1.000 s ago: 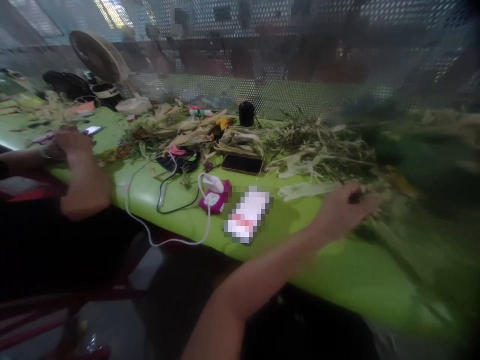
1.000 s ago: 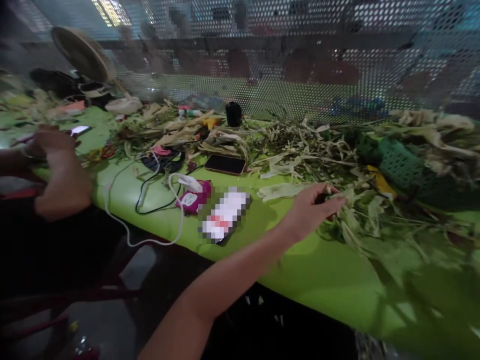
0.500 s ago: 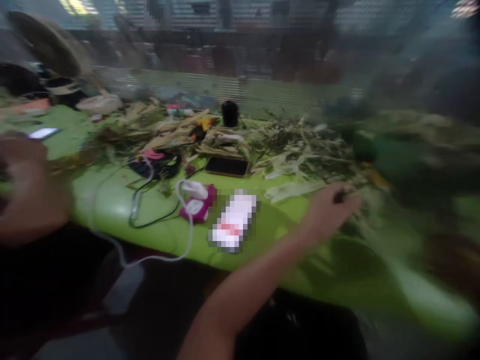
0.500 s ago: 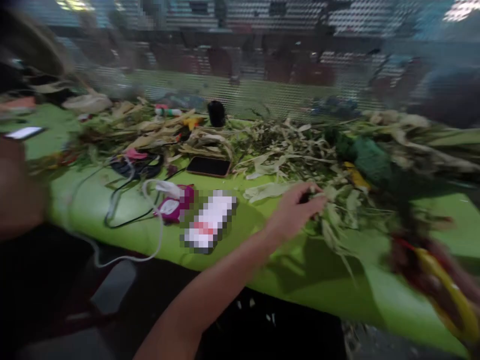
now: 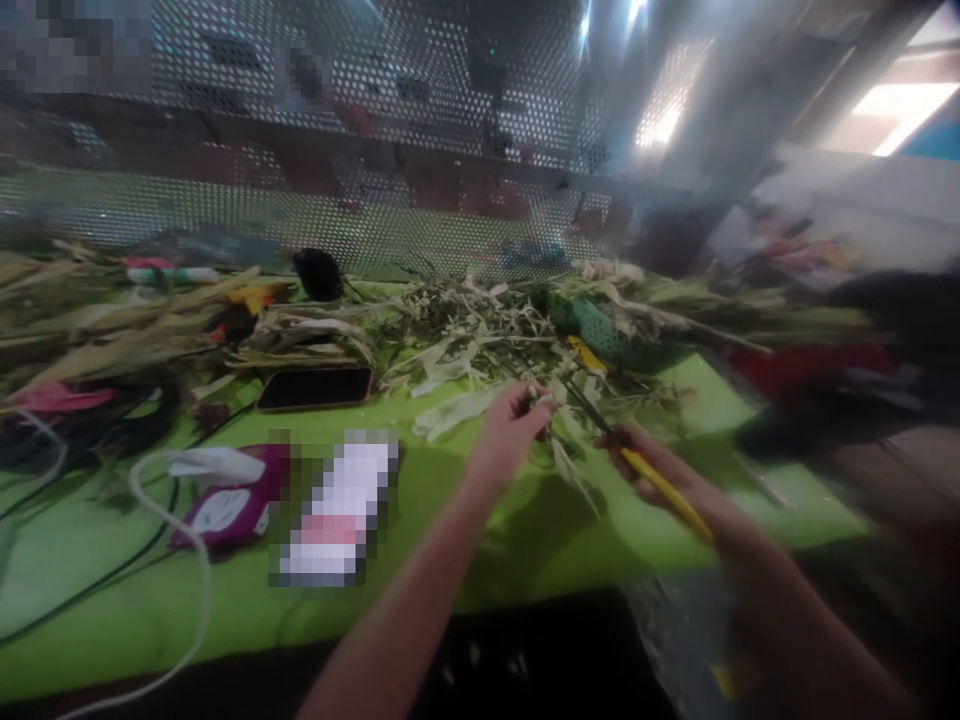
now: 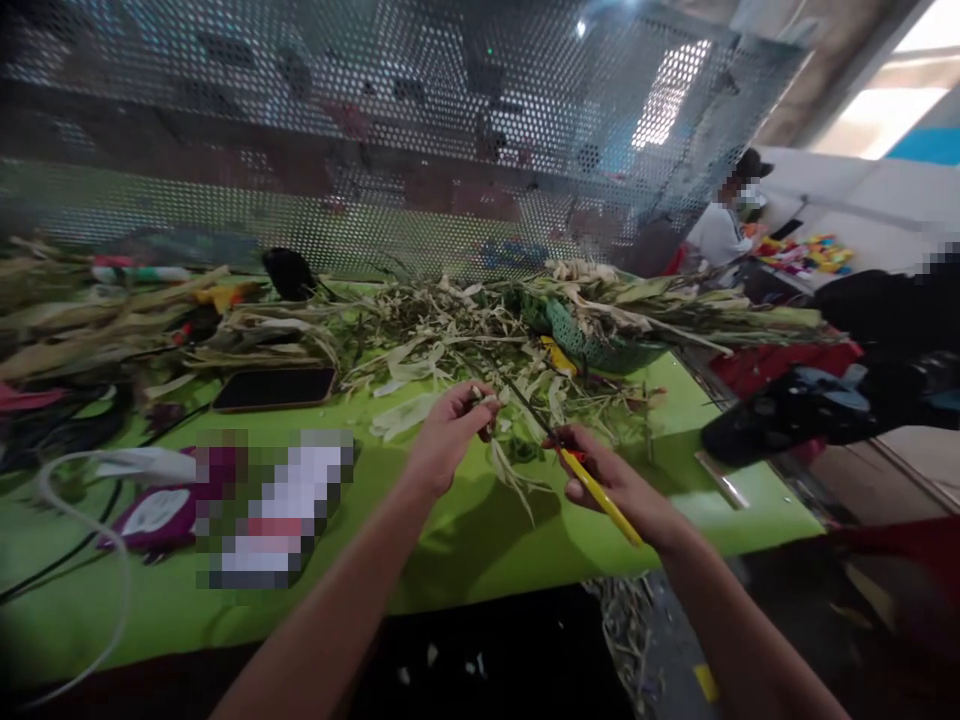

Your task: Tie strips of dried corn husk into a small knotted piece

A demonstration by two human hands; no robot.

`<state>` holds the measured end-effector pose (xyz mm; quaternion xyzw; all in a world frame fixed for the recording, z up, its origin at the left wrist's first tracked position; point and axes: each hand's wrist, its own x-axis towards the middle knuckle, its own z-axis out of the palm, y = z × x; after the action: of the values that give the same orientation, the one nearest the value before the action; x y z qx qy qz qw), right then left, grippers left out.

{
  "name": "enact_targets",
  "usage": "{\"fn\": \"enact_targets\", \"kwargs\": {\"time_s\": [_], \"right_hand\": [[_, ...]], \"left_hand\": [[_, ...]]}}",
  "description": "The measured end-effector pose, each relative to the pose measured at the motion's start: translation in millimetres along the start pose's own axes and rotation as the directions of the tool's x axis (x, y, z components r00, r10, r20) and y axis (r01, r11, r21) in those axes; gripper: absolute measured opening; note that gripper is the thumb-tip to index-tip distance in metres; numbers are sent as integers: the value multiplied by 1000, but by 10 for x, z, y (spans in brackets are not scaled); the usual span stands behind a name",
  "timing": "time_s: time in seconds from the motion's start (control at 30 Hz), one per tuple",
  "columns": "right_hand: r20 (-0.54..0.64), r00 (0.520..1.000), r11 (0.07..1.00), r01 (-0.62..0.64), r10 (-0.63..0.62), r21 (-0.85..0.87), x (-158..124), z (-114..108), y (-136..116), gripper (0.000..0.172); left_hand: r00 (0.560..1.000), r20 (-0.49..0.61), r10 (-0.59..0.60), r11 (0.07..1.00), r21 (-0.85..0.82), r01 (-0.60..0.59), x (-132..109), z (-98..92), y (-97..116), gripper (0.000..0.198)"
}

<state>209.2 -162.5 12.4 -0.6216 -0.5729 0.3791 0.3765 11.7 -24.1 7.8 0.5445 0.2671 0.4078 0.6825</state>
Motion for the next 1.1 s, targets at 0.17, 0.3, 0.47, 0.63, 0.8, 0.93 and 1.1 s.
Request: {"fn": "enact_targets", "kwargs": {"time_s": [0.17, 0.3, 0.47, 0.63, 0.8, 0.93, 1.1], "right_hand": [[48, 999, 1000, 17, -18, 15, 22, 49, -39, 68], [77, 997, 998, 27, -31, 60, 33, 90, -38, 63], [95, 995, 993, 19, -30, 115, 54, 149, -59, 59], [101, 995, 989, -20, 6, 145, 66, 205, -76, 59], [70, 998, 983, -14, 1, 183, 84, 248, -31, 59], [21, 1000, 985, 0, -4, 170, 88, 272, 12, 55], [8, 1000, 980, -10, 8, 200, 73, 299, 54, 50]], "left_hand": [[1000, 14, -15, 1000, 0, 15, -14, 10, 1, 17], [999, 16, -27, 999, 27, 27, -29, 9, 4, 17], [998, 28, -53, 998, 40, 52, -39, 13, 23, 19], [999, 26, -31, 999, 22, 31, -23, 13, 6, 17], [999, 12, -36, 999, -7, 36, -7, 19, -38, 17], [998, -14, -54, 997, -48, 53, -8, 32, -50, 17], [997, -15, -74, 995, -63, 73, -16, 36, -34, 17]]}}
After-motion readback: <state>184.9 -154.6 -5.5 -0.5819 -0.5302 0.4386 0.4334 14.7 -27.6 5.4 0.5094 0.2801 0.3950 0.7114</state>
